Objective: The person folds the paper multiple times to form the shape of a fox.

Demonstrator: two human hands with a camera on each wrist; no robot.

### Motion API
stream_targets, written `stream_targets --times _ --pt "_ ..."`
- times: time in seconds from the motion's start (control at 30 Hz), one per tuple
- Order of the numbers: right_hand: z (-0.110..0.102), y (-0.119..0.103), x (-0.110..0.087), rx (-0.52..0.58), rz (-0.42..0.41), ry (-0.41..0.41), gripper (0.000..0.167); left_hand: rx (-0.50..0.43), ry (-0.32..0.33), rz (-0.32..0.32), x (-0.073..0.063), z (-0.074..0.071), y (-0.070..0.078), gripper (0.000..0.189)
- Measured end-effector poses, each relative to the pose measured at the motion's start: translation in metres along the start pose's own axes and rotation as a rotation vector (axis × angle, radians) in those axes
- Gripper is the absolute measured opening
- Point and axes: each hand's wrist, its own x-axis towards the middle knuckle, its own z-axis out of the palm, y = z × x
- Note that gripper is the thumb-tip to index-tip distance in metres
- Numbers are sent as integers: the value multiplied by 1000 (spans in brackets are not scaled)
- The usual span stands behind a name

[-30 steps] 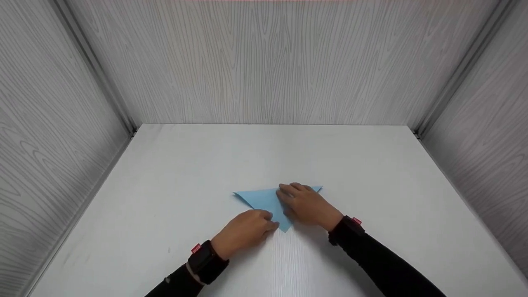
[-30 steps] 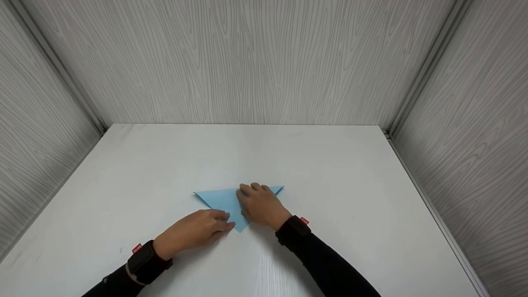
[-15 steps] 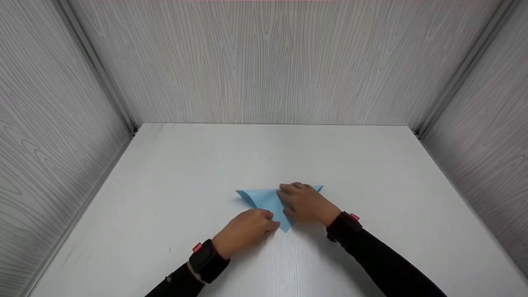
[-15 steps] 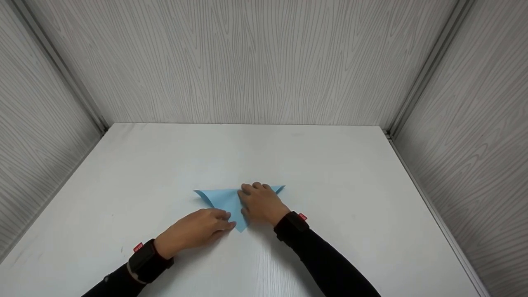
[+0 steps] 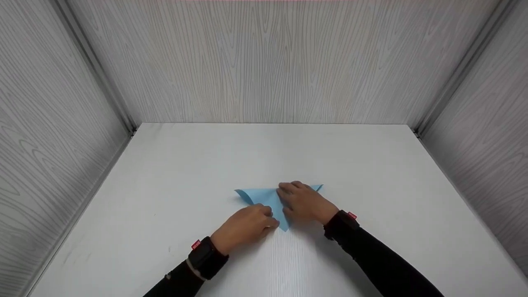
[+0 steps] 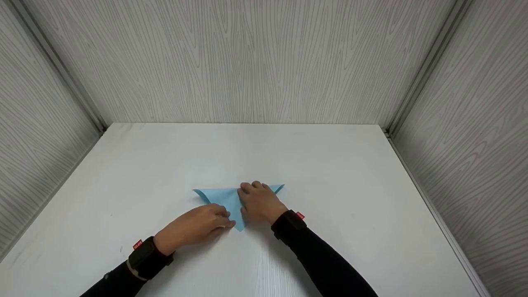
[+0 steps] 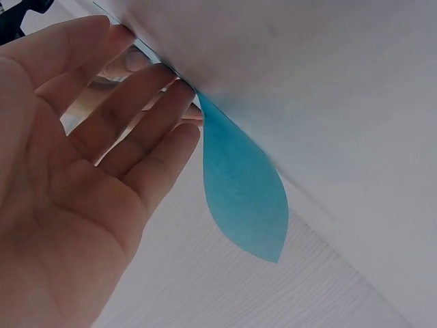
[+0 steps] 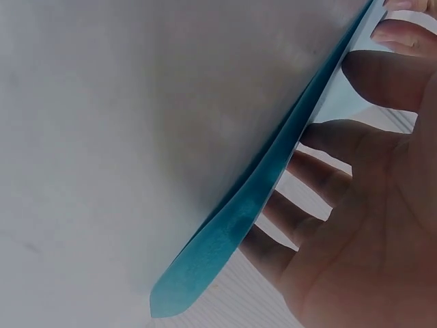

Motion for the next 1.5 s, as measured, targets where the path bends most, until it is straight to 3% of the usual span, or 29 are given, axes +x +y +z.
stream_targets --times 0.27,0.57,1.1,1.5 --pt "0 -1 -1 7 13 -5 50 -42 27 7 -4 0 -7 17" --pt "-3 -2 0 -18 0 -9 50 14 37 51 0 1 -12 19" --pt "0 -1 2 -26 4 -31 52 -48 -37 10 -3 0 -13 19" --pt "-3 5 -5 91 56 -70 58 -72 -85 -42 0 2 -8 23"
